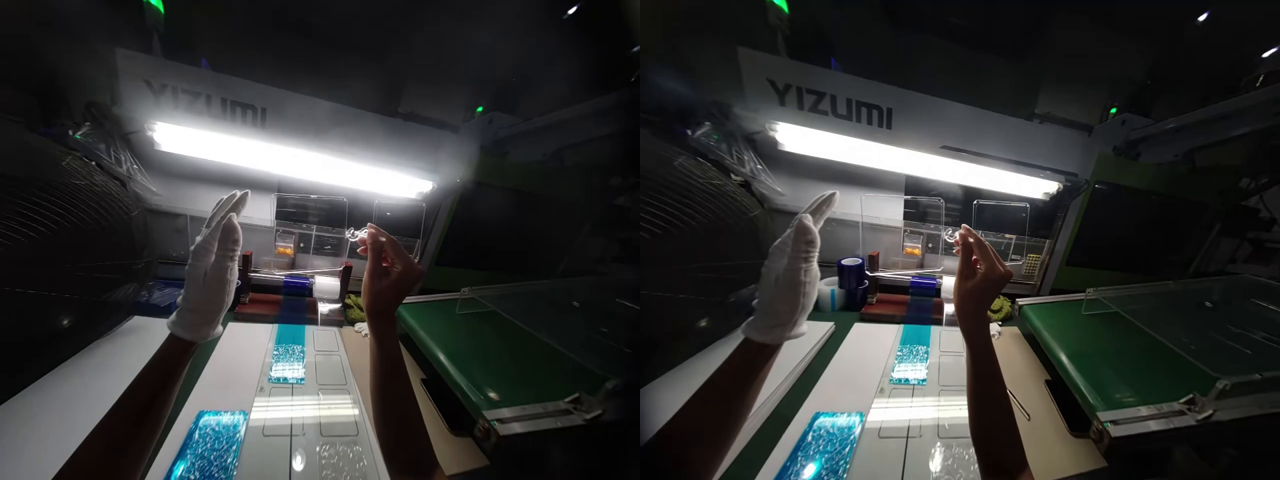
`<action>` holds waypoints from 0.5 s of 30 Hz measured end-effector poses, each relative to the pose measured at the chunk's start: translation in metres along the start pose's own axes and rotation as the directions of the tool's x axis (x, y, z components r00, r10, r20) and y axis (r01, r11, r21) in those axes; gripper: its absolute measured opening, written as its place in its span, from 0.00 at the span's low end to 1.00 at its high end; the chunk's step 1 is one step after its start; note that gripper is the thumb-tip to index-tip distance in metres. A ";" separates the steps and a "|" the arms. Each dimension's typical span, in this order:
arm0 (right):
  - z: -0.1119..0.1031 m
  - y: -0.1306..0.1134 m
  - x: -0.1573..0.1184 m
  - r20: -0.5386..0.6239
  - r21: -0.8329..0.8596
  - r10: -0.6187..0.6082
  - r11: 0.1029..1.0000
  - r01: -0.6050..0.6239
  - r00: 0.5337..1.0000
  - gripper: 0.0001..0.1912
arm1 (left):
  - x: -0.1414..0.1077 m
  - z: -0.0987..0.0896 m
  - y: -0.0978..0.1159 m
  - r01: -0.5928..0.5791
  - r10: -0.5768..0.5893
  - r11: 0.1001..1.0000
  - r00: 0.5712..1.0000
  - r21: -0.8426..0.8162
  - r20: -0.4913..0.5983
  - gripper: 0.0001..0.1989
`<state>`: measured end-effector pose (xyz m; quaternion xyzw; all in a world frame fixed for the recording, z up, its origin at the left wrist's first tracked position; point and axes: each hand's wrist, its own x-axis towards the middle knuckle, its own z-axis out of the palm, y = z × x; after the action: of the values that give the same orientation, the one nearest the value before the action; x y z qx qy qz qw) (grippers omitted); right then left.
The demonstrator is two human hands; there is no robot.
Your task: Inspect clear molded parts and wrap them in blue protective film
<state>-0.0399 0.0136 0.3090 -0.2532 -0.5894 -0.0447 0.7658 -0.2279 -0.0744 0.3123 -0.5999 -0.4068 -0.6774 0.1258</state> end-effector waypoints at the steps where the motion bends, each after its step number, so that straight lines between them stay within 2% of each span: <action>1: 0.002 -0.006 0.001 -0.009 0.013 -0.016 1.000 0.016 1.000 0.14 | 0.004 -0.003 0.004 -0.007 0.007 1.000 1.000 0.006 -0.002 0.21; 6: 0.011 -0.026 0.003 -0.050 0.058 -0.067 0.996 0.070 0.997 0.13 | 0.014 -0.016 0.019 -0.066 0.066 0.998 0.998 -0.006 -0.018 0.20; 11: 0.016 -0.035 0.002 -0.055 0.107 -0.091 0.990 0.096 0.994 0.12 | 0.016 -0.023 0.023 -0.100 0.096 0.992 0.994 -0.080 -0.053 0.20; 15: 0.015 -0.034 -0.001 -0.040 0.114 -0.091 0.989 0.095 0.995 0.11 | 0.010 -0.031 0.020 -0.077 0.078 0.997 0.991 0.013 -0.110 0.19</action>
<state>-0.0661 -0.0092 0.3222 -0.1800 -0.5886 -0.0504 0.7865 -0.2390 -0.1057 0.3314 -0.5765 -0.3783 -0.7023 0.1769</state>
